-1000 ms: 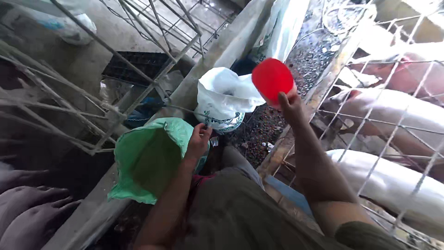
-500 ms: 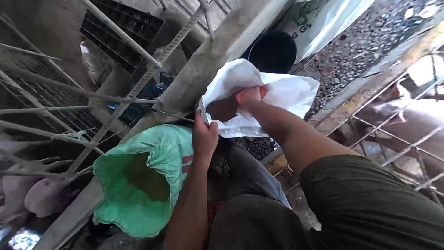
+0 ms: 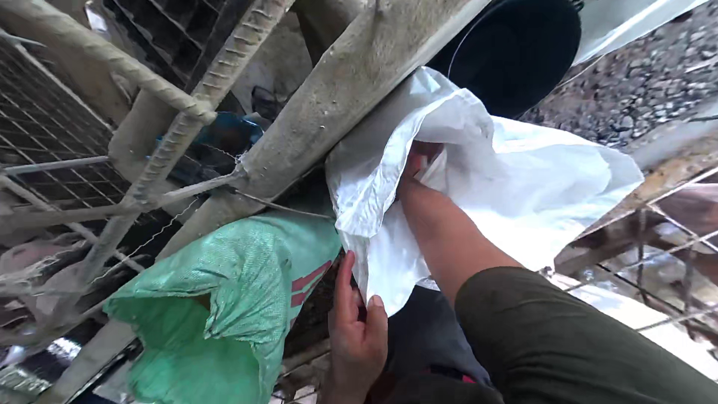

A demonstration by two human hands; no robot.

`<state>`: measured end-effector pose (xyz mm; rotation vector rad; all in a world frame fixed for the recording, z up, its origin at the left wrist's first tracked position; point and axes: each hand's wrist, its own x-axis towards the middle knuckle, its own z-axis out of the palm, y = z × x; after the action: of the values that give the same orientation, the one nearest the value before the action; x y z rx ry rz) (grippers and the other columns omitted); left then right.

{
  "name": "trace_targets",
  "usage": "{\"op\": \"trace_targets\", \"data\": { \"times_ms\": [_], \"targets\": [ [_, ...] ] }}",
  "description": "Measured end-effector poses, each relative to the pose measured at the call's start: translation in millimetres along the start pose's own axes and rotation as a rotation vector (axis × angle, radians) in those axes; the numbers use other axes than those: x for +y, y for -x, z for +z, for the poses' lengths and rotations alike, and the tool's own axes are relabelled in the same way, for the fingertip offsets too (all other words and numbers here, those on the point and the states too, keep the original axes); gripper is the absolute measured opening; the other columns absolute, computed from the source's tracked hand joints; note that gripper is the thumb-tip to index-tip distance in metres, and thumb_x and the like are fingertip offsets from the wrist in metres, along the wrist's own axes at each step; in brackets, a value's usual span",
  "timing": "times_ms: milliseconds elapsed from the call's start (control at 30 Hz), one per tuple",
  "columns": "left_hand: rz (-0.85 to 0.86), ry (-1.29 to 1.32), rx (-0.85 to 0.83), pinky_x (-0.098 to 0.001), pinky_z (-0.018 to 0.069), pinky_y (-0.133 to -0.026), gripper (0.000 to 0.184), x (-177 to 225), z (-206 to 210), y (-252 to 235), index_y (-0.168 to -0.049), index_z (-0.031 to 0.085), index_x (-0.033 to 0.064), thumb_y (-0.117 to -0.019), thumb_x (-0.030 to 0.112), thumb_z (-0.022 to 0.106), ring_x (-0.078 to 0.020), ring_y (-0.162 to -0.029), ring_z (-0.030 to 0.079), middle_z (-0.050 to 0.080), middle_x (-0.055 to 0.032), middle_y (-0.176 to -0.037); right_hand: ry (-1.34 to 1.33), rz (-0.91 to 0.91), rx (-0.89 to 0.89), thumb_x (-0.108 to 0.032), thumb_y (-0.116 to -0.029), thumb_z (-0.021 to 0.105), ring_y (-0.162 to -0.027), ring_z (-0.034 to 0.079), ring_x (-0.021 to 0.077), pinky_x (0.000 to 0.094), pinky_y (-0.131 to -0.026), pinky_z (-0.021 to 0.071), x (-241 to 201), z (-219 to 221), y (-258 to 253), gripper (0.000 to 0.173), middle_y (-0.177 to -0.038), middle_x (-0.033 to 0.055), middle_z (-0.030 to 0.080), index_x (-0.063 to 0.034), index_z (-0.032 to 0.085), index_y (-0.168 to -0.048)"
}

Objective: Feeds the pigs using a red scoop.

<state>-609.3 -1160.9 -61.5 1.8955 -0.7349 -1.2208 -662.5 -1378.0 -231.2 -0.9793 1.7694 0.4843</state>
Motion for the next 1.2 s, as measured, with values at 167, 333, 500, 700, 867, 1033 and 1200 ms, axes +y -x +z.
{"op": "trace_targets", "data": {
  "times_ms": [167, 333, 500, 700, 867, 1033, 1200],
  "targets": [
    [0.031, 0.078, 0.031, -0.0306, 0.0618, -0.090, 0.070, -9, 10, -5, -0.155, 0.022, -0.0133, -0.0935, 0.001, 0.053, -0.0143, -0.114, 0.067, 0.051, -0.0198, -0.148, 0.193, -0.689, -0.269, -0.032, -0.0936, 0.076, -0.135, 0.053, 0.0434, 0.0631, -0.115, 0.0368, 89, 76, -106, 0.061, -0.140, 0.0288, 0.059, 0.0046, 0.058, -0.139],
    [-0.027, 0.022, 0.036, -0.0335, 0.0636, -0.081, 0.073, 3, 0, -5, -0.157, 0.016, -0.0093, -0.0936, -0.002, 0.050, -0.0169, -0.100, 0.072, 0.065, -0.0182, -0.127, -0.012, -0.567, -0.499, -0.028, -0.0940, 0.073, -0.107, 0.068, 0.0374, 0.0629, -0.097, 0.0519, 115, 82, -129, 0.045, -0.114, 0.0242, 0.069, 0.0001, 0.064, -0.127],
    [-0.065, -0.070, -0.005, -0.0349, 0.0626, -0.069, 0.071, 0, -10, -2, -0.160, 0.018, -0.0006, -0.0972, 0.004, 0.051, -0.0172, -0.084, 0.073, 0.072, -0.0136, -0.107, 0.026, -0.485, -0.402, -0.025, -0.0897, 0.078, -0.115, 0.066, 0.0409, 0.0671, -0.102, 0.0486, 137, 33, -88, 0.050, -0.121, 0.0252, 0.068, -0.0017, 0.063, -0.132],
    [-0.031, -0.283, -0.074, -0.0384, 0.0625, -0.070, 0.069, -5, -25, 0, -0.161, 0.024, 0.0081, -0.0994, 0.011, 0.055, -0.0182, -0.078, 0.072, 0.073, -0.0127, -0.098, 0.057, -0.627, -0.248, -0.036, -0.0881, 0.080, -0.109, 0.068, 0.0398, 0.0687, -0.098, 0.0496, 176, -23, -31, 0.052, -0.113, 0.0223, 0.071, -0.0061, 0.067, -0.128],
    [-0.005, -0.387, -0.171, -0.0401, 0.0606, -0.073, 0.067, -6, -42, 1, -0.160, 0.025, 0.0060, -0.1010, 0.014, 0.056, -0.0198, -0.077, 0.070, 0.070, -0.0146, -0.097, -0.152, -0.645, -0.109, -0.036, -0.0926, 0.075, -0.107, 0.068, 0.0347, 0.0638, -0.098, 0.0509, 220, -69, 95, 0.044, -0.111, 0.0189, 0.072, -0.0045, 0.069, -0.122],
    [0.119, -0.431, -0.335, -0.0461, 0.0603, -0.083, 0.073, -18, -57, 6, -0.161, 0.017, 0.0000, -0.1042, 0.022, 0.058, -0.0268, -0.089, 0.071, 0.069, -0.0245, -0.113, -0.503, -0.710, 0.193, -0.038, -0.0899, 0.077, -0.102, 0.070, 0.0256, 0.0573, -0.095, 0.0545, 285, -51, 217, 0.040, -0.108, 0.0120, 0.073, -0.0077, 0.072, -0.116],
    [0.270, -0.584, -0.541, -0.0446, 0.0577, -0.076, 0.078, -22, -75, 42, -0.160, 0.012, -0.0003, -0.1040, 0.028, 0.059, -0.0230, -0.079, 0.065, 0.065, -0.0231, -0.105, -0.840, -0.678, 0.501, -0.031, -0.0903, 0.078, -0.097, 0.070, 0.0254, 0.0544, -0.092, 0.0563, 356, 29, 354, 0.037, -0.103, 0.0143, 0.073, -0.0027, 0.071, -0.114]
  ]
}}
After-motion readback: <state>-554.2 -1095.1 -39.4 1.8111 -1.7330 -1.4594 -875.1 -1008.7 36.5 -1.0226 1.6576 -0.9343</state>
